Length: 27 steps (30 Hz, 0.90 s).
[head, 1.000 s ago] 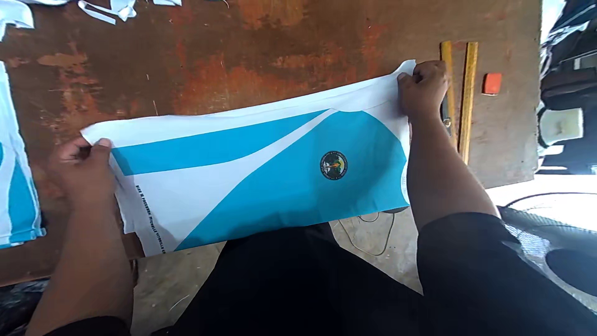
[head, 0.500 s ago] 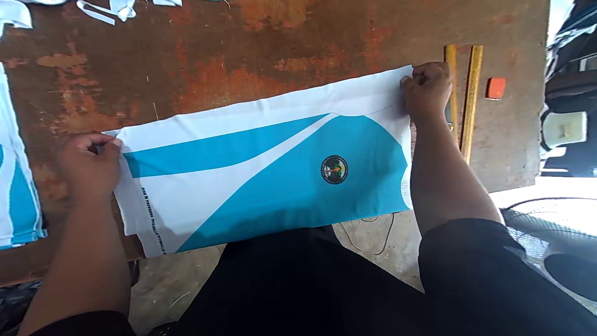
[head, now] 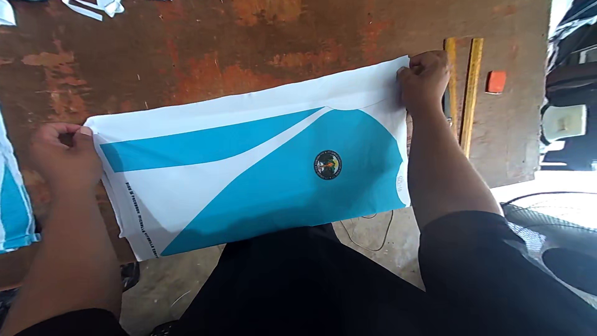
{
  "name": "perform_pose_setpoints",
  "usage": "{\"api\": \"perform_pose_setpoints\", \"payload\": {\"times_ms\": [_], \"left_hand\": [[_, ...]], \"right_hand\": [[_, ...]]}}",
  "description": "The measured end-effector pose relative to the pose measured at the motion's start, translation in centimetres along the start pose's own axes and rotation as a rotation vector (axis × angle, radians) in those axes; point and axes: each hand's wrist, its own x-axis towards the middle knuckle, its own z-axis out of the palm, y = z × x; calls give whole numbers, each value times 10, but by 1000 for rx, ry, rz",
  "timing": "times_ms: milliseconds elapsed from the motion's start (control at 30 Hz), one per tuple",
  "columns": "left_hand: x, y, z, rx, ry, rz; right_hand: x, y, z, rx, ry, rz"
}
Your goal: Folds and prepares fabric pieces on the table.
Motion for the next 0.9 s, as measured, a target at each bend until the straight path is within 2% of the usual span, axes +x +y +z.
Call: {"api": "perform_pose_setpoints", "payload": {"times_ms": [167, 467, 600, 700, 800, 900], "left_hand": [[7, -3, 1, -22, 43, -12], [14, 1, 10, -27, 76, -57], [6, 9, 7, 5, 65, -13], [-32, 27, -1, 89, -19, 125], [-75, 20, 15, 150, 3, 447], [-101, 10, 33, 140, 9, 516]], "right_hand": [[3, -4, 3, -3, 7, -33], [2, -11, 6, -38, 16, 17], [1, -13, 2, -61, -3, 8], [-3, -16, -3, -55, -23, -15], [-16, -32, -7, 30, -95, 31], [-27, -38, 4, 152, -221, 143]]}}
